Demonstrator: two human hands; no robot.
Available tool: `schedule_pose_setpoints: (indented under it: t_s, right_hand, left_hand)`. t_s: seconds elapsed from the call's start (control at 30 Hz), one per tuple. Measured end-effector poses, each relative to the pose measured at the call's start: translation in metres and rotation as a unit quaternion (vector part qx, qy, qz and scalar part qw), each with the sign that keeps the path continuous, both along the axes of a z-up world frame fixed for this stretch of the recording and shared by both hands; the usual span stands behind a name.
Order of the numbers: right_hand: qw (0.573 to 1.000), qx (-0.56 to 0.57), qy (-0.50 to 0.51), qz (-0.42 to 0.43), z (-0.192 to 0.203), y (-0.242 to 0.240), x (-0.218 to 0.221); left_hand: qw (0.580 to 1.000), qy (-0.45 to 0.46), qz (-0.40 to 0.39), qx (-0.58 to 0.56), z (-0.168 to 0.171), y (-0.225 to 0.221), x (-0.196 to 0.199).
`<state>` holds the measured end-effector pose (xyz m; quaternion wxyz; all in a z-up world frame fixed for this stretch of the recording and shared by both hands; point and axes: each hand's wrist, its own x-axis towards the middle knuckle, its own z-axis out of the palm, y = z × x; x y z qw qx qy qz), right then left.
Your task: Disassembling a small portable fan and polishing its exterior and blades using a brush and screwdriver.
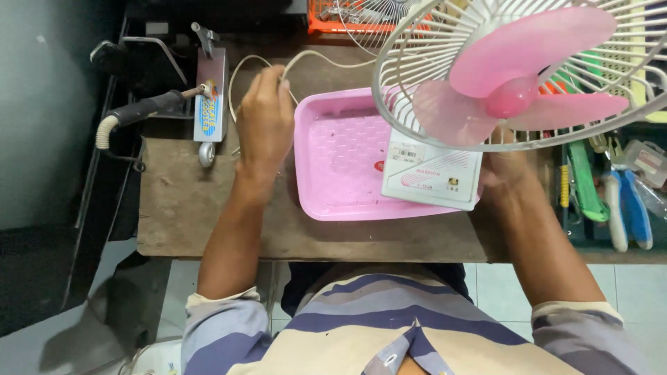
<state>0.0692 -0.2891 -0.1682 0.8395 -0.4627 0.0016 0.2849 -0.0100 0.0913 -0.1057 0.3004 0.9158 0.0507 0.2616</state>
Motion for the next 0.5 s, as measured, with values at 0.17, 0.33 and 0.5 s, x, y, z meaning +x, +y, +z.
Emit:
schedule_pose_setpoints:
  t_s: [0.17, 0.33, 0.5]
  right_hand:
    - [0.999, -0.040, 0.033, 0.016, -0.014, 0.015, 0.003]
    - [0.994, -0.082, 0.066, 0.032, -0.008, 0.035, 0.003]
    - [0.985, -0.147, 0.074, 0.057, 0.024, 0.059, -0.005]
  left_hand:
    - [0.992, -0.088, 0.027, -0.081, 0.008, 0.021, 0.037]
    - [0.981, -0.058, 0.020, -0.182, 0.012, 0.023, 0.056]
    - [0.992, -0.028, -0.034, -0.121, -0.013, 0.027, 0.067]
